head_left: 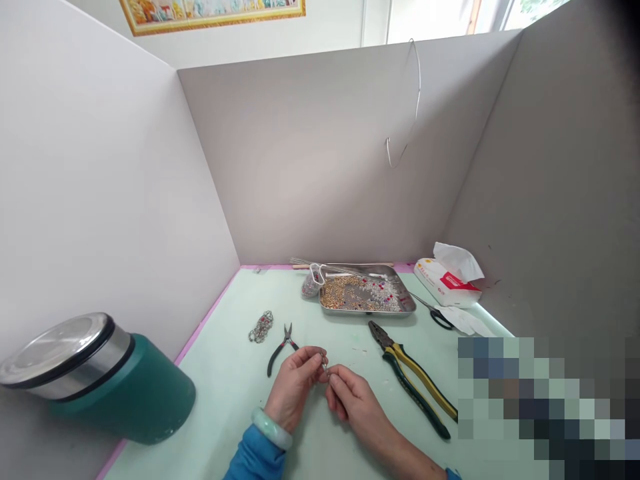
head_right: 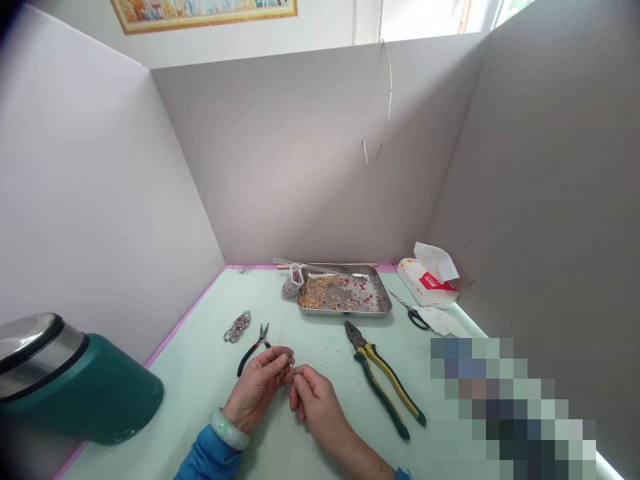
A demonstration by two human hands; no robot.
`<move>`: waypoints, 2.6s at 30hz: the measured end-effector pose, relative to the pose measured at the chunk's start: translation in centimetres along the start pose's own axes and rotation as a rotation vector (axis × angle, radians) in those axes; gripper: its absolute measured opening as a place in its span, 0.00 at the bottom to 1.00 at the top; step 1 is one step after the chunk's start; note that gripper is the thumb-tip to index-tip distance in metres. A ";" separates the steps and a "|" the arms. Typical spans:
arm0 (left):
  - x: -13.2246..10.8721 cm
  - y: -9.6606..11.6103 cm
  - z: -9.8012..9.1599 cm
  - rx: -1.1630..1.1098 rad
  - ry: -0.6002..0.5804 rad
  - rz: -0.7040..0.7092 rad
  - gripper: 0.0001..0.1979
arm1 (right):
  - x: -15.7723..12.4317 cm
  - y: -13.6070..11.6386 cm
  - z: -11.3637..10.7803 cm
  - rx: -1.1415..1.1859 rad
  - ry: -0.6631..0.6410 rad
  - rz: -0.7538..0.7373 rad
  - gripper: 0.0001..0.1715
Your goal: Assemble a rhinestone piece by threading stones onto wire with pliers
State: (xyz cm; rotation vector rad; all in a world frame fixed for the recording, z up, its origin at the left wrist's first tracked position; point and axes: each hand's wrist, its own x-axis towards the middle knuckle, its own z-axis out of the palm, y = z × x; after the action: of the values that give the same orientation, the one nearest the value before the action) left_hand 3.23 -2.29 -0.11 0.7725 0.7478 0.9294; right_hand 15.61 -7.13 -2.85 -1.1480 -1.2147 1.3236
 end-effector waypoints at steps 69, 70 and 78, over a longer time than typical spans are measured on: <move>0.0 2.8 -3.9 1.846 0.616 0.124 0.10 | -0.5 -0.1 -0.3 0.023 -0.175 0.025 0.27; 0.1 2.7 -4.0 1.893 0.604 0.092 0.10 | -0.5 -0.1 -0.3 0.021 -0.177 0.025 0.27; 0.8 2.0 -4.2 1.825 0.527 0.118 0.09 | -0.3 0.1 -0.2 0.076 -0.060 0.028 0.25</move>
State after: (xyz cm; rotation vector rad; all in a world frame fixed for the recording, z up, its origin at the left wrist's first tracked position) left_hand -0.65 0.25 -0.77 2.1708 2.0698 0.2955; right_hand 15.85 -7.39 -2.91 -1.0815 -1.1852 1.4220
